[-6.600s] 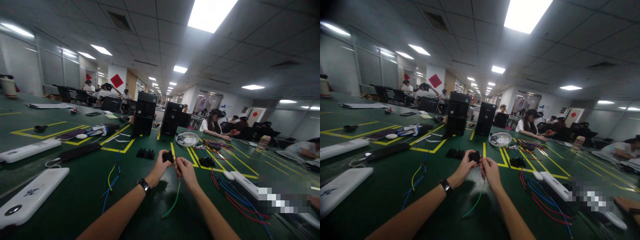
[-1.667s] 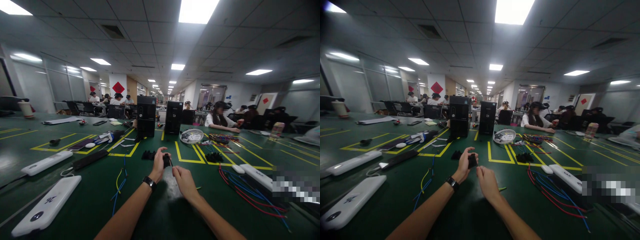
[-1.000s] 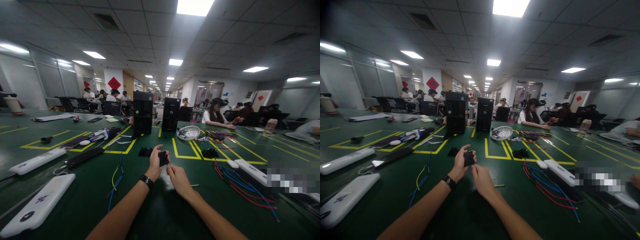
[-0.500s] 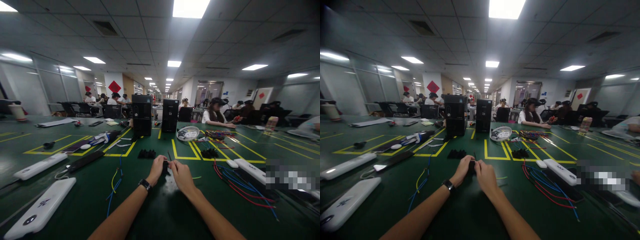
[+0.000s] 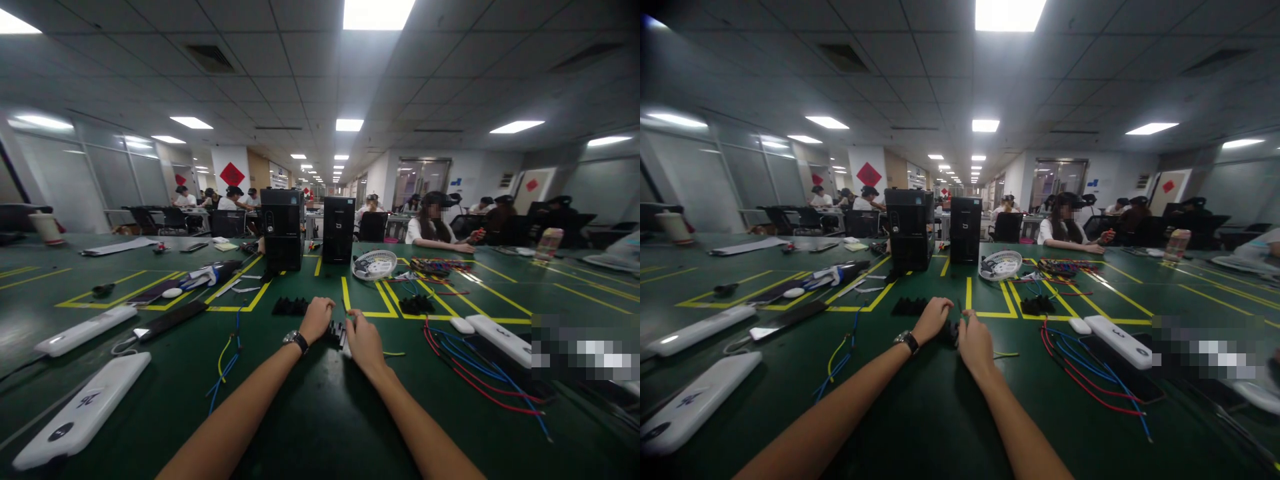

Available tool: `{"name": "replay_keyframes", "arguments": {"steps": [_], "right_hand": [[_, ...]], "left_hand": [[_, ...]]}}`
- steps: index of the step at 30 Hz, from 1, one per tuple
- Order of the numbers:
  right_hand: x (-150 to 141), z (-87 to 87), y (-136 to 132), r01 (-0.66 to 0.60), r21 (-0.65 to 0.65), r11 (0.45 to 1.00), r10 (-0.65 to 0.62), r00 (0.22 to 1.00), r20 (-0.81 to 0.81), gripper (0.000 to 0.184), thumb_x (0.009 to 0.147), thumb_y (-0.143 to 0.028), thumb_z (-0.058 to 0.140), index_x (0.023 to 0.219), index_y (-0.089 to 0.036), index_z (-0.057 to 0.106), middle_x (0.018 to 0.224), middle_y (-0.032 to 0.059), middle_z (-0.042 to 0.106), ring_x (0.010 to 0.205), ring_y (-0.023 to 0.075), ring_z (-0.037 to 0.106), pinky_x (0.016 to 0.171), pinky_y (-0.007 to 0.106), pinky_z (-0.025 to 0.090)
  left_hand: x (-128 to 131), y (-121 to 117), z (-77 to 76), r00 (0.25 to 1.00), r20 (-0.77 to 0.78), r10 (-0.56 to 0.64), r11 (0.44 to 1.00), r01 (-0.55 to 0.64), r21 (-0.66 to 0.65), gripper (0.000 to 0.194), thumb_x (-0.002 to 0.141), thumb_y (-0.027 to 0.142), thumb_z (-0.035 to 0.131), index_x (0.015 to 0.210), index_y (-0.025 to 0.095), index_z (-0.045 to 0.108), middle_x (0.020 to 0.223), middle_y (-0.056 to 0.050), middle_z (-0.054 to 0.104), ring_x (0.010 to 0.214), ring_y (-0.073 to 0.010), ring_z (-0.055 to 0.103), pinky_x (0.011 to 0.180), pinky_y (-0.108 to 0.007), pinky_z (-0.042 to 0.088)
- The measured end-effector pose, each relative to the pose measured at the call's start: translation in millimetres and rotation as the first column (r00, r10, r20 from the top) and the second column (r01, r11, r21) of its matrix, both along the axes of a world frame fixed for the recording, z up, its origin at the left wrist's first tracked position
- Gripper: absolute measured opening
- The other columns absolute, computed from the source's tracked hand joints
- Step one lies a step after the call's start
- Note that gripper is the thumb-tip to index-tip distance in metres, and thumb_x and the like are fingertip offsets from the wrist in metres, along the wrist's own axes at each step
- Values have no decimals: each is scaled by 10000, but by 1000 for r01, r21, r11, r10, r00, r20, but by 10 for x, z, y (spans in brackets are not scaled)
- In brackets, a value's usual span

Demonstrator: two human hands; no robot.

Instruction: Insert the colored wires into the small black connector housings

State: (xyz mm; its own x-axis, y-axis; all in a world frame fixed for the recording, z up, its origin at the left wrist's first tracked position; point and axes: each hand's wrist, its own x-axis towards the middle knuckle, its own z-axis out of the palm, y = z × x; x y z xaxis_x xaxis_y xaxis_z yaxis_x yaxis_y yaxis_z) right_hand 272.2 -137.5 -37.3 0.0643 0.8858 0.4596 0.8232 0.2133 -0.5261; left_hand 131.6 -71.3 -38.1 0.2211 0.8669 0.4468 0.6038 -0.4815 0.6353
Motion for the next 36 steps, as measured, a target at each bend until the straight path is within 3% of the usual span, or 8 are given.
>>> {"name": "replay_keyframes", "arguments": {"steps": [6,16,23,25,28,31,34,36], "right_hand": [[112,118,54,114,181,977,-63,962,-264,326,913,-335,361,1105,-153,549,696,46,653,600,196,594,567,260,356],[-37,-22,7,-29,40,999,29,999,-13,263,896,-251,404,1102,-184,553,685,45,635,630,193,600,577,251,314],[-44,-52,129,-68,4,998,64,920,-387,376,802,-248,470,1163,-142,468,555,-48,494,513,161,506,515,240,311],[-7,-21,167,-102,3,995,86,821,-565,386,778,-286,491,1136,-143,475,531,-69,459,473,148,469,485,238,308],[29,69,174,-298,38,954,200,535,-821,315,742,-353,551,991,-162,519,530,-68,474,442,123,443,462,236,327],[2,172,107,-465,136,875,283,265,-922,276,706,-374,636,879,-187,530,676,-1,612,580,142,561,579,267,437],[-71,224,-4,-553,134,822,299,218,-929,273,728,-381,664,884,-192,544,885,73,690,804,186,623,754,313,467],[-123,219,-71,-611,95,786,317,267,-910,291,760,-409,647,918,-182,557,964,102,694,861,201,623,800,335,459]], "left_hand": [[-209,-209,86,796,-537,-279,928,367,61,380,849,447,510,1166,240,547,1109,-56,603,1072,-210,496,922,-356,325],[-364,365,252,741,-660,-127,979,200,35,303,876,424,478,1031,198,608,1066,-84,611,1035,-227,491,899,-373,297],[-519,415,235,820,-568,-67,990,124,62,353,883,392,465,1171,199,537,1171,-96,577,1126,-232,458,968,-414,296],[-503,316,232,875,-482,-30,990,91,104,390,903,376,426,1237,183,483,1237,-114,538,1178,-228,428,998,-414,287],[-392,14,193,983,-111,-147,988,151,27,409,914,397,394,1243,165,465,1233,-129,537,1142,-209,479,981,-377,344],[-213,-425,121,873,361,-328,854,437,-282,513,911,480,358,1323,175,346,1032,-117,626,897,-183,615,806,-352,466],[-62,-853,81,706,629,-327,631,658,-410,615,892,504,397,1389,204,195,814,-66,650,654,-154,640,663,-323,492],[-33,-1062,98,645,701,-303,593,704,-391,638,881,464,454,1394,193,188,675,-18,621,550,-135,607,599,-293,485]]}}
